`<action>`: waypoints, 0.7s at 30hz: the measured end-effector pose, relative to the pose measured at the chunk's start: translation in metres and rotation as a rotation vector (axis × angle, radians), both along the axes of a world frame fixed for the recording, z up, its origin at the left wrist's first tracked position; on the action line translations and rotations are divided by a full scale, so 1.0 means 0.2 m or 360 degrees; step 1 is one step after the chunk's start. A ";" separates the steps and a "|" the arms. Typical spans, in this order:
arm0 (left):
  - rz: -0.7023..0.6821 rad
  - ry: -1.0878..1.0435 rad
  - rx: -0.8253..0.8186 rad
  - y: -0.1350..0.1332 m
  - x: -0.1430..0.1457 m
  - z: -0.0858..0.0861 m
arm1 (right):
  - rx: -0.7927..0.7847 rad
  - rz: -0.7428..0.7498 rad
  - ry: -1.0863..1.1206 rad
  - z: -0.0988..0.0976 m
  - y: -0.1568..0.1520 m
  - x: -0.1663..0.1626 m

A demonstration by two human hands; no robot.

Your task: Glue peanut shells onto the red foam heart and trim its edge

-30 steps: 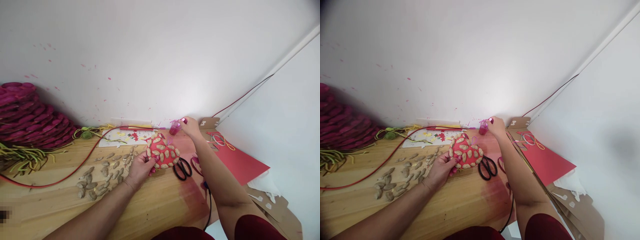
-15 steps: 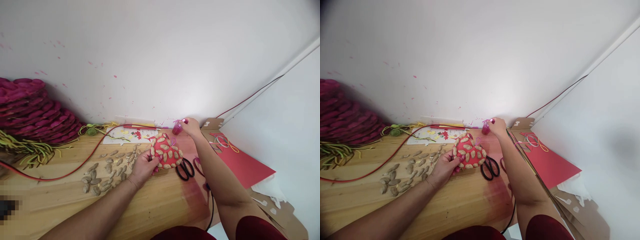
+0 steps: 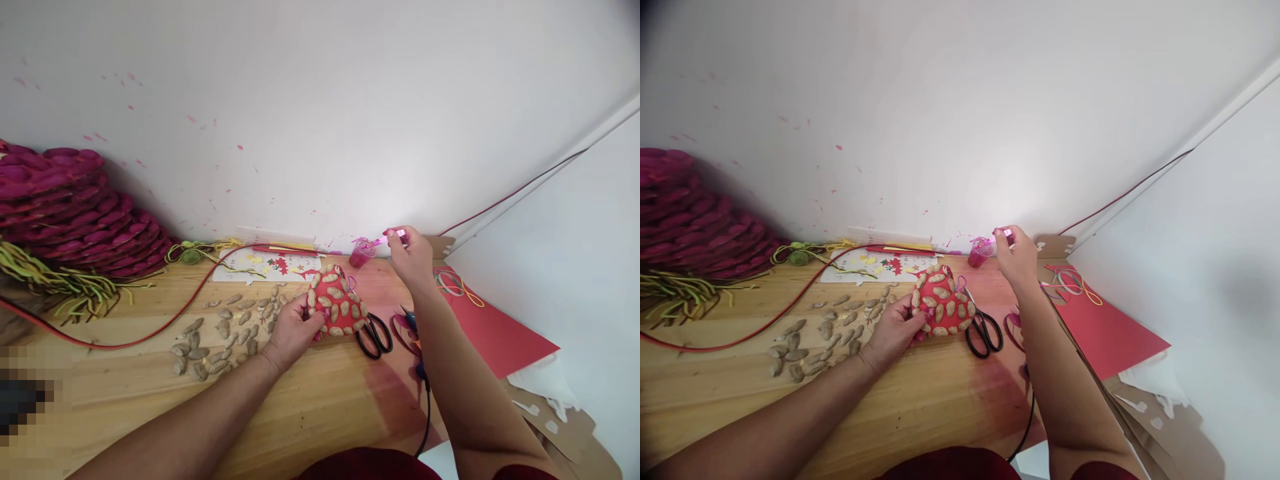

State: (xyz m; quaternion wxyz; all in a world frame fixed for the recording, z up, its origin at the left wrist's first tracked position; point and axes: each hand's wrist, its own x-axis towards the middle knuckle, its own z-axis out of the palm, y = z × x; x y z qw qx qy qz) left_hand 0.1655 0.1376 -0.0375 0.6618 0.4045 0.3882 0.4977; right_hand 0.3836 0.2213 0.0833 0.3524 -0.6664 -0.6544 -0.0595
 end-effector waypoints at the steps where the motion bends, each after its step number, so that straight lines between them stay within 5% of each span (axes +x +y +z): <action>1: 0.0008 0.0007 0.0030 0.00 0.00 0.00 | 0.0057 0.0117 0.0143 0.02 -0.06 -0.03; 6: 0.0032 0.0103 0.0214 -0.01 0.00 0.00 | 0.0240 0.0517 0.0266 0.06 -0.29 -0.16; 21: 0.0073 0.0291 0.0479 0.00 0.00 -0.08 | 0.0389 0.0628 0.0022 0.00 -0.37 -0.23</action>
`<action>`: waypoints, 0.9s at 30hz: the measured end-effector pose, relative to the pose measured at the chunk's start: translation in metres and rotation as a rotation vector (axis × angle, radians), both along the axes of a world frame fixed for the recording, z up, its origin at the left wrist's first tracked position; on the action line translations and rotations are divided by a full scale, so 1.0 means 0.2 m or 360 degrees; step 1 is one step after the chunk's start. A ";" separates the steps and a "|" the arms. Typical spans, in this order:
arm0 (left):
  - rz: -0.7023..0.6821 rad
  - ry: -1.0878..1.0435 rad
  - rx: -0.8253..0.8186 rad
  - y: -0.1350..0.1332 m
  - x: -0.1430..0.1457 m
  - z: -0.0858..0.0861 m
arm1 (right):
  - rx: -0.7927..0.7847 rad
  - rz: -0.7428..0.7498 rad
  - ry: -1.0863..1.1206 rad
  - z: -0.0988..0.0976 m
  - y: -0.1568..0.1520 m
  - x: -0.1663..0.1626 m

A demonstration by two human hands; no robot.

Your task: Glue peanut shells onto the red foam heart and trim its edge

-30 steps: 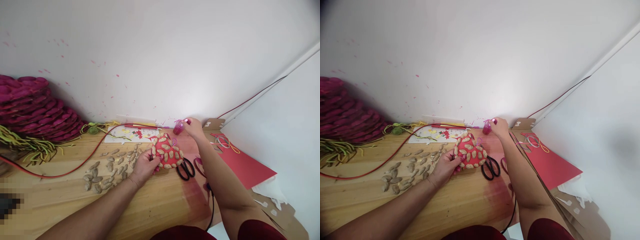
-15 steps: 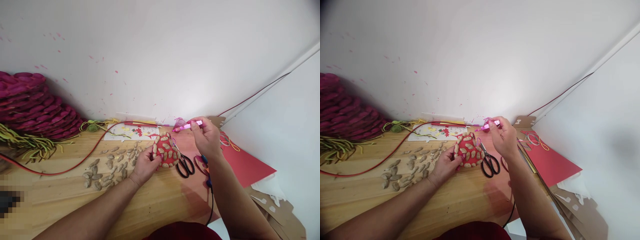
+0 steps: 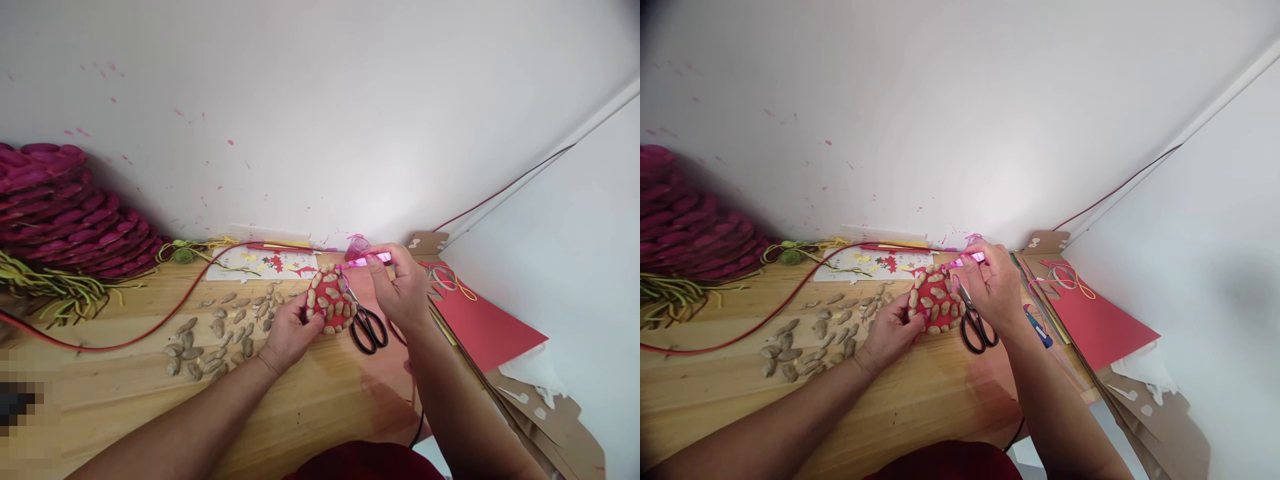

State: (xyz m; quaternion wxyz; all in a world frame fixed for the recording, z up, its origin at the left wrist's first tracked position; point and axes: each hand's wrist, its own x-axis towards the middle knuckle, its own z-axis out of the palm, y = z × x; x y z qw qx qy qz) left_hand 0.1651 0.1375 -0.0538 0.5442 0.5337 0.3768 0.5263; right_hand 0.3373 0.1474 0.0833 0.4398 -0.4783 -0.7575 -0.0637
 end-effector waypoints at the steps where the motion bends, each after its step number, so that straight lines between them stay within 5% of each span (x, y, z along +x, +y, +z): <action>1: 0.0002 0.0004 0.0004 0.00 0.00 0.00 | -0.0003 0.0001 -0.0009 0.00 0.00 0.00; 27: -0.0034 -0.0029 0.0011 0.00 0.00 0.03 | 0.0049 -0.0110 0.0055 0.00 0.01 0.02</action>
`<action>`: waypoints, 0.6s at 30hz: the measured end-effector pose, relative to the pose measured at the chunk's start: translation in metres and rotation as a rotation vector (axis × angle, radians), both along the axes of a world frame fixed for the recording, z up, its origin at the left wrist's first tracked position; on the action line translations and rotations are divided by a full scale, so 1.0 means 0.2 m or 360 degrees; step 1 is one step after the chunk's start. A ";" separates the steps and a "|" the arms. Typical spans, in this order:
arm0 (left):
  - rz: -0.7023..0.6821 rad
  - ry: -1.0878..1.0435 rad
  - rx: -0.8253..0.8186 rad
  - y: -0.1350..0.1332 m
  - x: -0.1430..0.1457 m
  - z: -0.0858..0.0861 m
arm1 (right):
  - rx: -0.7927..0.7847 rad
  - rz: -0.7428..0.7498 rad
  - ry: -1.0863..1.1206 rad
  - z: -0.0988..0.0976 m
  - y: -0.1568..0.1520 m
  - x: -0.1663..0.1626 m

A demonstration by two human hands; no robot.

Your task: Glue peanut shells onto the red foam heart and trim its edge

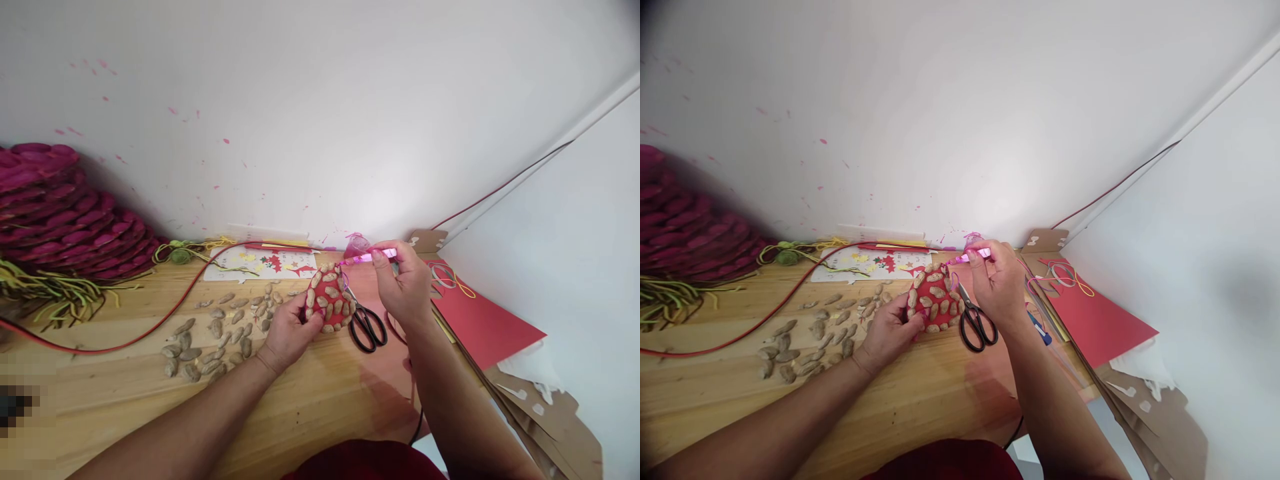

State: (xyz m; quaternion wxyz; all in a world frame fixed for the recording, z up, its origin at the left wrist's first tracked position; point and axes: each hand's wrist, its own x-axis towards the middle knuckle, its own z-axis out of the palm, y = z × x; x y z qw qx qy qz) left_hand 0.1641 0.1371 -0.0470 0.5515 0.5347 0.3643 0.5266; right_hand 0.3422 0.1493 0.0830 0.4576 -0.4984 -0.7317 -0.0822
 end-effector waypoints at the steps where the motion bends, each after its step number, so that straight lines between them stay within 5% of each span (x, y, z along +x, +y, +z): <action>1: 0.0002 -0.0004 -0.0002 0.00 0.00 0.00 | -0.0006 0.0002 0.0012 0.00 0.00 0.00; 18: -0.0011 0.0004 0.0002 0.00 0.00 0.02 | -0.0087 -0.0013 0.0030 0.00 0.01 -0.02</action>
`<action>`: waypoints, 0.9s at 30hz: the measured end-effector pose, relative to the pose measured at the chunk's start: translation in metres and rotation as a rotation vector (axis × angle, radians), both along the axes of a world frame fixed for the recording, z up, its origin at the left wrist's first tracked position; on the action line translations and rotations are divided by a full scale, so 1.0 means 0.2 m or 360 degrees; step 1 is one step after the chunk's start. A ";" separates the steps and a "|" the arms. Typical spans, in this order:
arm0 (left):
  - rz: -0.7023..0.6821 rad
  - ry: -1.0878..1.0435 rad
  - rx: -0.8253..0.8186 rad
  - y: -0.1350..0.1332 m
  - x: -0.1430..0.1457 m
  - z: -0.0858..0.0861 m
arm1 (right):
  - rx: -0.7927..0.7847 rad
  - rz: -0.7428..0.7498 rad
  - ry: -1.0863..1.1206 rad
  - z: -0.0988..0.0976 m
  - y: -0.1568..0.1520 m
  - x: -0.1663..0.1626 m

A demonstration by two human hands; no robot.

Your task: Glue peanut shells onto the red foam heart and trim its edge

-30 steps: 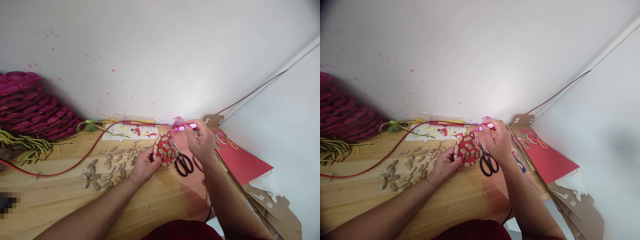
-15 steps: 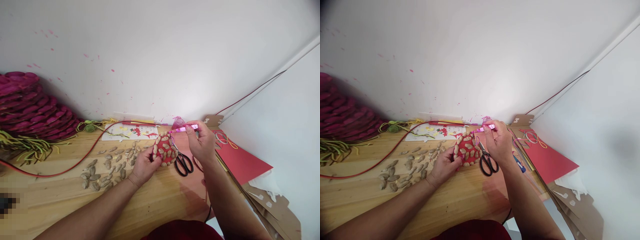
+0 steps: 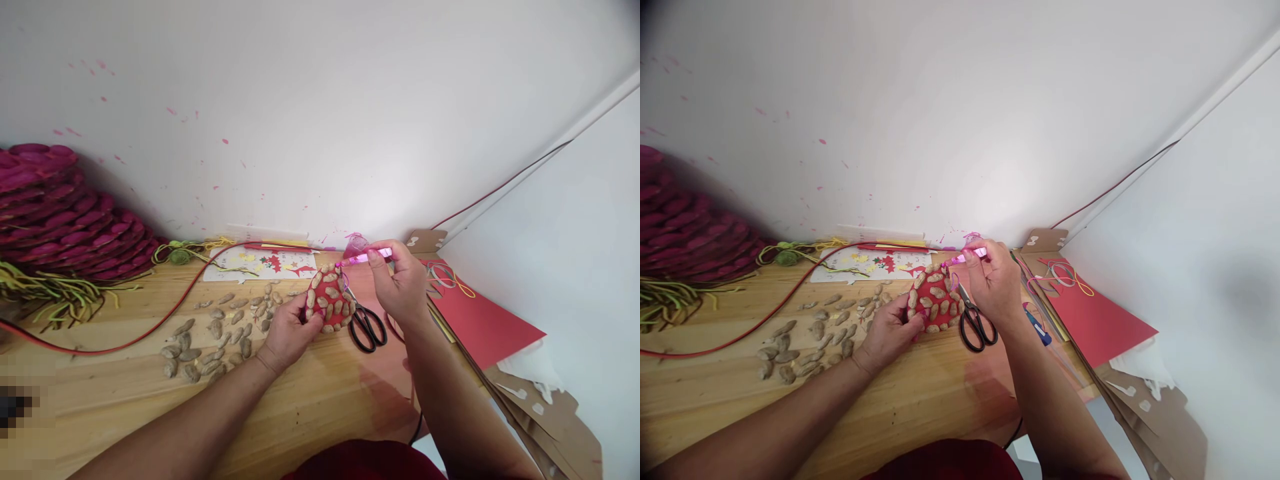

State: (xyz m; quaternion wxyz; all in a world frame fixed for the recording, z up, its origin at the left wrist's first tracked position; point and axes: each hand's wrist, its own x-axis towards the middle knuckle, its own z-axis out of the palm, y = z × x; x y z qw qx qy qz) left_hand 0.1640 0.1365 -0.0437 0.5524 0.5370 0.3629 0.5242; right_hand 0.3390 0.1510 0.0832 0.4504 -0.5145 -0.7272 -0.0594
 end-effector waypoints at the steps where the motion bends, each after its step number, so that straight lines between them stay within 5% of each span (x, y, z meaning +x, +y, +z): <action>1: -0.0001 0.0000 0.0001 0.00 0.00 0.00 | 0.0008 -0.0006 -0.0007 0.00 0.00 0.00; 27: -0.0040 -0.0065 -0.0123 0.00 0.00 -0.02 | 0.0116 0.0137 -0.0162 -0.04 -0.04 0.00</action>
